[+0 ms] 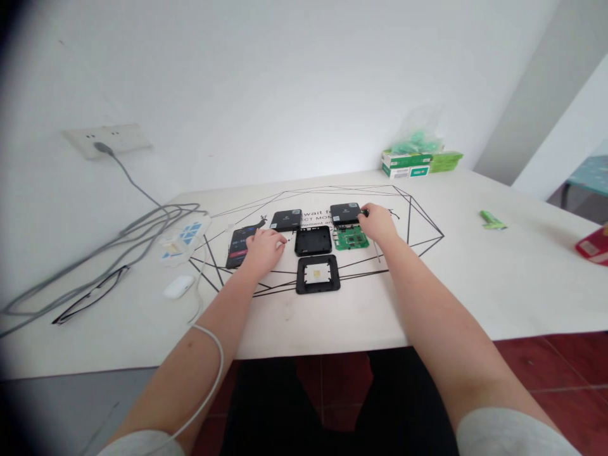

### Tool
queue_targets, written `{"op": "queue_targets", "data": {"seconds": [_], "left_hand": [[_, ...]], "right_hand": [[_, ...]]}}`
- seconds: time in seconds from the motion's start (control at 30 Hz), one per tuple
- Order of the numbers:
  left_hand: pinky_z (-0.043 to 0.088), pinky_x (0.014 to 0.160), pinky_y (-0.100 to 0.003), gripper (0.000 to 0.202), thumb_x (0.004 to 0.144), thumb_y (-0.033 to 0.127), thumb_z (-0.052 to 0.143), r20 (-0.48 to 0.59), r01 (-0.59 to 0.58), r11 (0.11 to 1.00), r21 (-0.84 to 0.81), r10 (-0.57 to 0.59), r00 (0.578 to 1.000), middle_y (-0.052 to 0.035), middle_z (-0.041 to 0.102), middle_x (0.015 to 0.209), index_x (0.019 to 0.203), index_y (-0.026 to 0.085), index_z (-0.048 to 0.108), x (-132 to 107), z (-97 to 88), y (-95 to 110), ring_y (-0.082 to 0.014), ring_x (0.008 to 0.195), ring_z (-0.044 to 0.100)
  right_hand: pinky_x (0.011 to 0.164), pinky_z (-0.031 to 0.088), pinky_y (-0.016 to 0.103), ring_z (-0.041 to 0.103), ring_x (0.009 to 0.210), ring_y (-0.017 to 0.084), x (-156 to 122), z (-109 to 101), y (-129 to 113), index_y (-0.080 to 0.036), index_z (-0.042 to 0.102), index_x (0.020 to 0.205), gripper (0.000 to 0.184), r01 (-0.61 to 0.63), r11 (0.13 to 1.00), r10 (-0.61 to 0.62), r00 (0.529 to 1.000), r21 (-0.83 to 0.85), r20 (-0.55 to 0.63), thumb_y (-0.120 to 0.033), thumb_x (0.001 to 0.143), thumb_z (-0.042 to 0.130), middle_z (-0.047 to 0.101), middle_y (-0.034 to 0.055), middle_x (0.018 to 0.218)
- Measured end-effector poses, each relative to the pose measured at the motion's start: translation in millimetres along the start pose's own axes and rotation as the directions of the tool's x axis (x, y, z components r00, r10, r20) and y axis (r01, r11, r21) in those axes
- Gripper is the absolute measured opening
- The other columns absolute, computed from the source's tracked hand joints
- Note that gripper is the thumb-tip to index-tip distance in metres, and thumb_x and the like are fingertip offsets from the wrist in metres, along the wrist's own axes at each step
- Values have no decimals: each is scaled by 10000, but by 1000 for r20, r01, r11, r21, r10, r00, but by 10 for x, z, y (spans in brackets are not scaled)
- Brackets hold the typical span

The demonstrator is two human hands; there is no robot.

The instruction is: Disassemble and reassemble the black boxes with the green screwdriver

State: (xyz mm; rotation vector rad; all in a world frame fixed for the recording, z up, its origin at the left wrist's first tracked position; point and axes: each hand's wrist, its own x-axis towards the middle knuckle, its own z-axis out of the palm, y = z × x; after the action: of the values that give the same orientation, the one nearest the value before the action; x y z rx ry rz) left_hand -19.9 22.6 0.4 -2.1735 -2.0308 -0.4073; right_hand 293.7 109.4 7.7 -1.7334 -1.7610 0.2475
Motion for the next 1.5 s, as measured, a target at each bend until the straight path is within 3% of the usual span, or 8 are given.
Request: {"op": "queue_targets", "data": {"seconds": [0.4, 0.53, 0.67, 0.73, 0.87, 0.97, 1.33, 1.5], "left_hand": [[394, 1021, -540, 491, 930, 111, 451, -94, 108, 994, -29, -110, 989, -108, 670, 1361, 1322, 277, 695, 51, 75, -114, -343, 1284, 508], [415, 1064, -528, 399, 966, 251, 498, -75, 90, 991, -97, -98, 992, -99, 669, 1371, 1310, 270, 700, 39, 34, -19, -341, 1329, 500], [390, 1141, -495, 407, 989, 334, 516, -33, -67, 981, -180, 62, 998, -73, 652, 1422, 1353, 266, 684, -2, 57, 162, -311, 1392, 474], [354, 1171, -523, 406, 990, 347, 536, -3, -86, 980, -177, 87, 996, -70, 634, 1457, 1356, 253, 685, -16, 81, 228, -319, 1431, 440], [330, 1179, -548, 344, 991, 351, 562, 28, -59, 985, -161, 65, 998, -74, 641, 1455, 1274, 241, 724, -13, 95, 279, -314, 1428, 450], [352, 1160, -526, 274, 989, 322, 560, 29, -36, 987, -156, 41, 999, -62, 698, 1362, 1169, 266, 759, 0, 81, 282, -300, 1371, 506], [361, 1134, -553, 196, 960, 277, 591, 20, -49, 984, -172, 53, 998, -59, 743, 1210, 1008, 264, 780, -15, 88, 313, -302, 1254, 571], [347, 1149, -557, 203, 963, 276, 583, 26, -47, 982, -181, 52, 998, -57, 747, 1211, 1005, 269, 781, -21, 66, 311, -301, 1258, 572]], "right_hand": [[1001, 505, 423, 668, 1182, 319, 79, 108, 270, -121, 714, 1259, 383, -114, 964, 160, 971, -242, 180, -198, 907, 584, 708, 225, 1255], [989, 508, 486, 623, 1233, 353, 21, 87, 201, -127, 656, 1340, 437, -145, 948, 193, 970, -283, 149, -250, 928, 573, 649, 260, 1314], [950, 498, 486, 597, 1218, 370, -118, 6, -101, -118, 669, 1273, 402, 39, 954, -15, 996, -297, 84, -348, 963, 558, 631, 262, 1314], [877, 495, 381, 657, 1014, 272, -238, -54, -303, -143, 725, 1048, 280, 301, 943, -258, 932, -145, 256, -346, 969, 549, 719, 163, 1084], [715, 461, 288, 639, 816, 195, -537, -136, -626, -195, 717, 934, 279, 536, 806, -556, 544, 249, 629, -461, 850, 714, 718, 43, 912], [725, 465, 298, 638, 867, 220, -701, -136, -731, -191, 717, 1120, 466, 616, 745, -597, 444, 255, 669, -393, 714, 823, 713, 69, 1035], [644, 441, 304, 607, 729, 200, -782, -121, -814, -184, 656, 780, 134, 691, 685, -634, 409, 231, 656, -248, 687, 728, 689, 74, 895], [651, 457, 304, 633, 755, 209, -688, -243, -731, -205, 661, 808, 159, 622, 753, -582, 479, 213, 658, -230, 662, 719, 706, 48, 866]]}}
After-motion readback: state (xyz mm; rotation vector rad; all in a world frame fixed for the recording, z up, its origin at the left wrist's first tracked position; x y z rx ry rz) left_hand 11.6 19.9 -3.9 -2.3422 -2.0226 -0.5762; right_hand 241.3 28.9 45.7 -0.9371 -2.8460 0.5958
